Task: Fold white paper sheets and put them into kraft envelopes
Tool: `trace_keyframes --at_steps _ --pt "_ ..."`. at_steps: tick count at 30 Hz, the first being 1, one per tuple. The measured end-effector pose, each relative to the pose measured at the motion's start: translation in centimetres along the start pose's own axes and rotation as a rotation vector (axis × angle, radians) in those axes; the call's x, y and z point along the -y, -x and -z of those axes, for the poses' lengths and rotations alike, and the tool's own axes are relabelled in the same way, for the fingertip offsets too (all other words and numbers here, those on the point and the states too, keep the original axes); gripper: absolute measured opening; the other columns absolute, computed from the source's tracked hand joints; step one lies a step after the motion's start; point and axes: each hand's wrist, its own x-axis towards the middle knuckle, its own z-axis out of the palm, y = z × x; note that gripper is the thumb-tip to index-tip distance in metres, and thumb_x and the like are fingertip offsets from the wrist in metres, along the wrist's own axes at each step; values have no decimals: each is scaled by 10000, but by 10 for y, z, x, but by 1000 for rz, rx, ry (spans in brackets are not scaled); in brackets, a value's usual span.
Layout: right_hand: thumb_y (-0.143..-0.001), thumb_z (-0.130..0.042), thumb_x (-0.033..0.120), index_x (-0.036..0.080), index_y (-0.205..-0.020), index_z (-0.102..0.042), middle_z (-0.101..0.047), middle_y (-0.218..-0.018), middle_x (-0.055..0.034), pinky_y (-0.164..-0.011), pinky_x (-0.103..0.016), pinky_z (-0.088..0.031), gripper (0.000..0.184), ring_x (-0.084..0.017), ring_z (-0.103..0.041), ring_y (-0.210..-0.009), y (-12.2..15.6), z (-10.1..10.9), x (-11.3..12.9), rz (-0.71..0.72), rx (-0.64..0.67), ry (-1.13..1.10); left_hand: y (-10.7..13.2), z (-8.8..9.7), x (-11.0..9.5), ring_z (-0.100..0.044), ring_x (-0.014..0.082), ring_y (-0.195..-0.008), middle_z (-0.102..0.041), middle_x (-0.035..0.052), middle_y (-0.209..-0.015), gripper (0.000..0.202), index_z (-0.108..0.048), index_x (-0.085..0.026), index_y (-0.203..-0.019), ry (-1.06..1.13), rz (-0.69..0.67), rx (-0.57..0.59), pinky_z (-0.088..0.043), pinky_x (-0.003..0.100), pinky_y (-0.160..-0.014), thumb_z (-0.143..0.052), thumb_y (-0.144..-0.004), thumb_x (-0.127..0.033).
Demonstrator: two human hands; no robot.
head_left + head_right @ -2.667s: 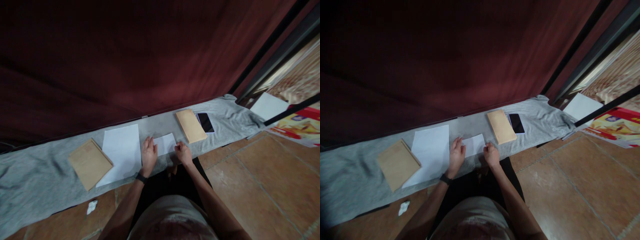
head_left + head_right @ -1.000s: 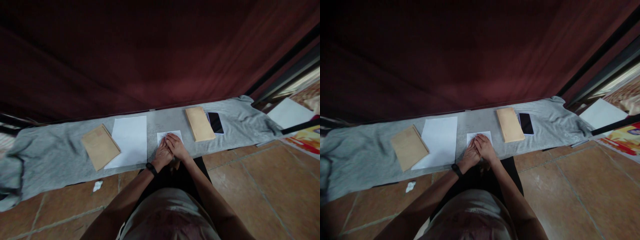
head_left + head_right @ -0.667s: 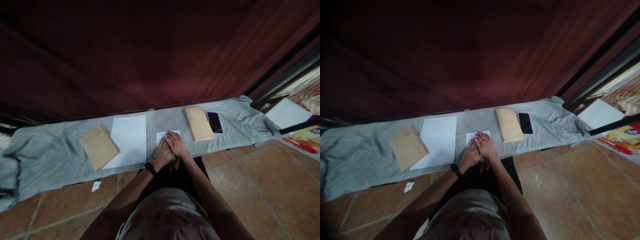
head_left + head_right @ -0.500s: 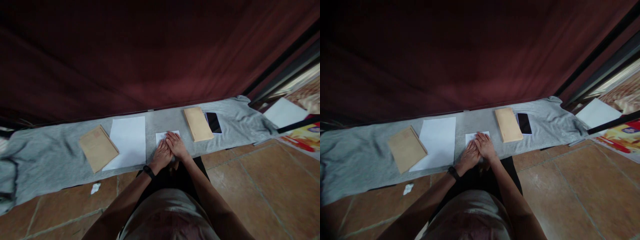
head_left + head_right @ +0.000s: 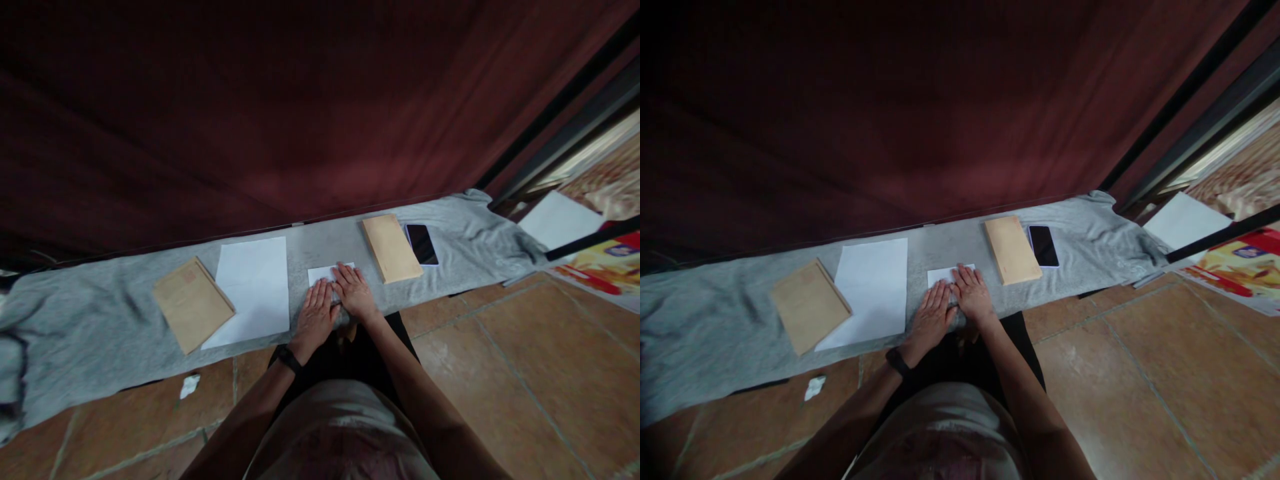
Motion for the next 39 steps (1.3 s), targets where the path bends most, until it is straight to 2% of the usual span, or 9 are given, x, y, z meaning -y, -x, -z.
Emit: trace_keyframes --at_steps 9,14,20,24,32,35,39 --pt "-1045 -396 410 108 -1542 -369 -360 -1600 -147 -1214 -482 -249 582 -294 -334 -1484 12 -5 -9 -69 -89 94 12 0 8 -247 307 -1520 -306 221 -1610 692 -320 -12 -1530 -4 95 -22 -284 480 -1225 -408 -1007 -456" --pt "-1042 -386 418 72 -1538 -364 -381 -1585 -170 -1200 -481 -266 605 -306 -353 -1471 19 -6 -13 -139 -154 120 17 -2 12 -312 320 -1495 -362 234 -1582 613 -361 -15 -1506 0 137 -74 -338 501 -1190 -391 -1015 -380" --pt "-1033 -391 421 72 -1547 -347 -403 -1575 -168 -1198 -471 -264 623 -300 -361 -1467 22 -9 -14 -182 -189 118 12 -2 32 -474 275 -1403 -500 196 -1504 472 -498 -61 -1420 3 96 -41 -428 423 -1137 -388 -1007 -260" --pt "-1036 -380 423 67 -1544 -350 -406 -1573 -170 -1199 -469 -262 622 -295 -367 -1462 23 -10 -13 -180 -217 123 9 -3 39 -505 259 -1378 -531 175 -1483 444 -526 -78 -1398 -4 72 -40 -435 407 -1135 -399 -1001 -233" --pt "-1028 -398 428 31 -1530 -362 -397 -1573 -193 -1209 -465 -241 641 -301 -343 -1474 23 -10 -15 -180 -191 114 9 6 29 -480 268 -1399 -523 181 -1488 471 -529 -60 -1406 -2 120 -44 -411 428 -1159 -335 -1018 -244" --pt "-1024 -408 418 31 -1530 -361 -395 -1571 -204 -1207 -478 -244 639 -303 -348 -1470 22 -10 -16 -174 -193 108 -2 10 19 -400 270 -1456 -475 165 -1531 494 -485 -87 -1450 44 104 -73 -365 476 -1191 -347 -1014 -275" --pt "-1021 -406 417 37 -1518 -384 -413 -1559 -208 -1194 -496 -265 626 -310 -369 -1457 22 -11 -16 -157 -226 107 -24 6 2 -301 256 -1506 -383 147 -1596 531 -404 -98 -1503 90 37 -59 -295 470 -1227 -330 -1024 -316"
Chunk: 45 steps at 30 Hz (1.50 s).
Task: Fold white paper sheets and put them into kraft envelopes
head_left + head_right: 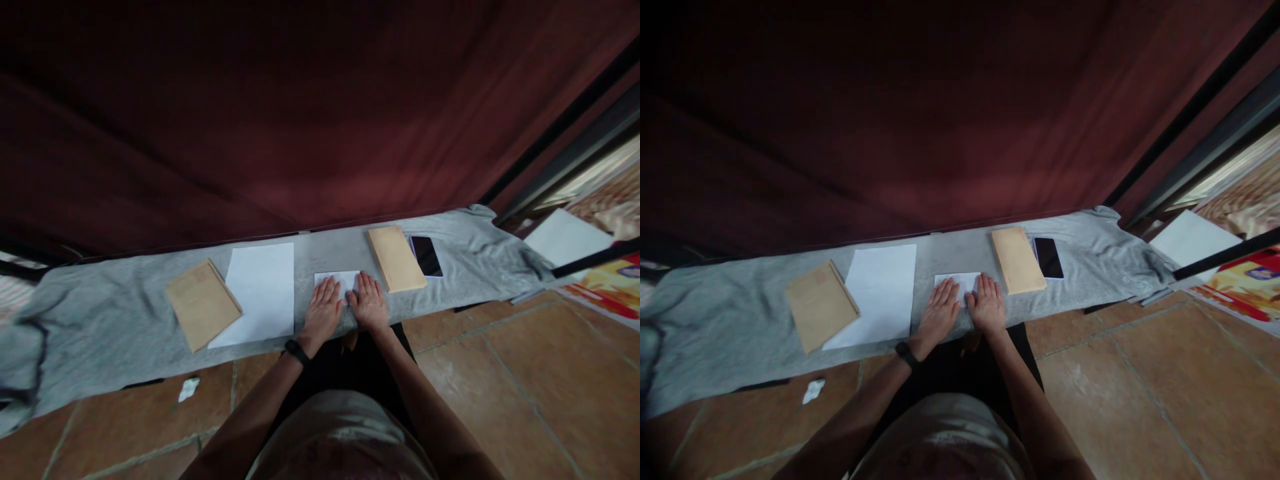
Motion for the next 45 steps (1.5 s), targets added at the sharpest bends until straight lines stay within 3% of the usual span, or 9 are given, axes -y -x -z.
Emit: trace_keyframes --at_steps 6,14,21,26,31,36,41,43,45 --pt "-1021 -408 396 34 -1496 -414 -454 -1530 -217 -1183 -492 -284 598 -307 -404 -1436 2 -4 -1 32 -55 28 -11 -19 -3 -253 299 -1519 -310 208 -1615 622 -343 -61 -1527 -26 88 2 -275 500 -1224 -353 -1023 -426" --pt "-1031 -349 360 61 -1522 -386 -455 -1533 -207 -1155 -509 -322 575 -319 -426 -1420 4 -15 -9 57 -118 43 4 -24 10 -257 284 -1517 -318 207 -1609 676 -299 -15 -1536 -68 221 -39 -287 472 -1227 -364 -1008 -433" --pt "-1024 -303 319 77 -1508 -421 -464 -1531 -190 -1157 -505 -322 553 -311 -439 -1409 2 -17 -14 60 -108 30 28 -23 8 -251 237 -1523 -308 142 -1627 615 -288 -82 -1559 -62 197 -52 -258 458 -1248 -346 -1014 -361" --pt "-1020 -312 326 71 -1515 -404 -473 -1523 -197 -1147 -514 -338 564 -312 -435 -1407 1 -12 -15 60 -130 19 31 -22 6 -259 239 -1520 -320 149 -1620 620 -302 -66 -1549 -60 181 -57 -267 453 -1244 -358 -1006 -360" --pt "-1025 -303 266 98 -1525 -394 -433 -1557 -174 -1150 -502 -333 535 -292 -414 -1430 2 -5 -1 95 -114 20 30 -21 8 -272 258 -1514 -341 186 -1600 621 -318 -38 -1536 -42 158 -104 -279 474 -1237 -369 -999 -345" --pt "-1036 -333 297 179 -1521 -427 -432 -1569 -117 -1190 -474 -286 507 -248 -373 -1465 7 -2 26 294 47 -22 31 -21 4 -279 277 -1509 -361 208 -1584 606 -316 -30 -1535 -16 131 -109 -300 524 -1217 -350 -992 -298" --pt "-1046 -353 355 194 -1513 -440 -427 -1568 -120 -1181 -486 -289 502 -268 -404 -1450 12 -6 29 325 63 14 47 9 13 -351 253 -1483 -452 171 -1546 557 -413 -79 -1496 -21 146 -79 -315 472 -1219 -359 -1009 -343" --pt "-1050 -343 367 198 -1523 -425 -427 -1568 -120 -1183 -484 -285 509 -268 -415 -1443 13 -8 27 322 61 24 59 31 40 -275 245 -1517 -370 119 -1606 561 -364 -159 -1536 -56 224 -161 -260 477 -1242 -369 -1014 -365" --pt "-1052 -337 370 197 -1525 -422 -432 -1565 -119 -1187 -484 -278 511 -271 -420 -1439 14 -10 25 314 62 30 75 52 80 -216 279 -1535 -297 137 -1637 594 -320 -160 -1556 -100 429 -270 -239 521 -1235 -381 -1011 -390"
